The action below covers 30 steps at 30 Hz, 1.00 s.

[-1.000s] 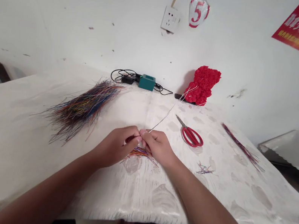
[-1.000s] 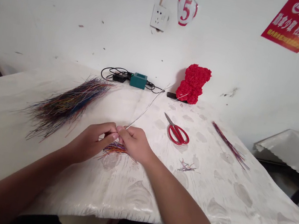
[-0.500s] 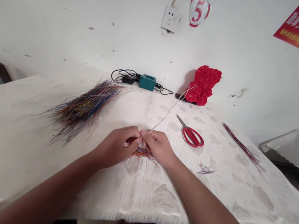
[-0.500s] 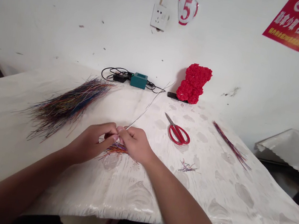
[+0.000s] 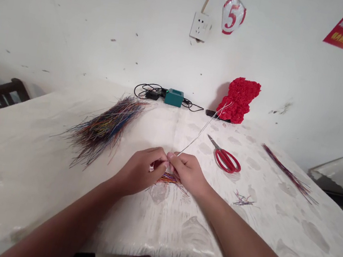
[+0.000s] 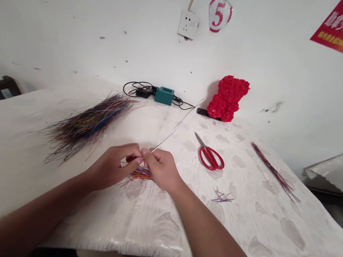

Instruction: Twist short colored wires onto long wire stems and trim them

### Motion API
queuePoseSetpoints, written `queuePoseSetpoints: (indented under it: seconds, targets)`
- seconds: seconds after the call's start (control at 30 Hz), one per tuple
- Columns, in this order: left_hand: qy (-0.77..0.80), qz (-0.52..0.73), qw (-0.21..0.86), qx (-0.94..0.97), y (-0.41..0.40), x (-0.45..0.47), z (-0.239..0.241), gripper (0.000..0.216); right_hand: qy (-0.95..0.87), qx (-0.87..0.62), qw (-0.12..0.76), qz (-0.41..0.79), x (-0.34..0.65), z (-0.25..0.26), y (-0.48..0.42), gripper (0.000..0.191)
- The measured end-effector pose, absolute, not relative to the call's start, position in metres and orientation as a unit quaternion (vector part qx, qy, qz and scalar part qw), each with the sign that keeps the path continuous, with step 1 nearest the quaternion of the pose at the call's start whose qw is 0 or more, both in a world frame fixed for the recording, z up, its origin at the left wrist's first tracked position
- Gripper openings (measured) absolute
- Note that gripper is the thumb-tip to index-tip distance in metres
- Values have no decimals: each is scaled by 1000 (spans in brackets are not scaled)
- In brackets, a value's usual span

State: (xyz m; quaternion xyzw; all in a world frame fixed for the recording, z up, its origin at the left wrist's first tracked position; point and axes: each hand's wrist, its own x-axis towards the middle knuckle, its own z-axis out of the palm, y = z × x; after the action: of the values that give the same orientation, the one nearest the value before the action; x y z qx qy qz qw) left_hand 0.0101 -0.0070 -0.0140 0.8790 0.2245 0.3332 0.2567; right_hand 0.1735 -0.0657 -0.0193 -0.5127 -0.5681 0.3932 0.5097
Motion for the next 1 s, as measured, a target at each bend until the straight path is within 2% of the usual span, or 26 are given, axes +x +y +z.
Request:
queuePoseSetpoints:
  seconds: [1.0]
  targets:
    - [176,372,232,881,-9,12,-13,14,-556,-509,529,390,174,-18,-71,45]
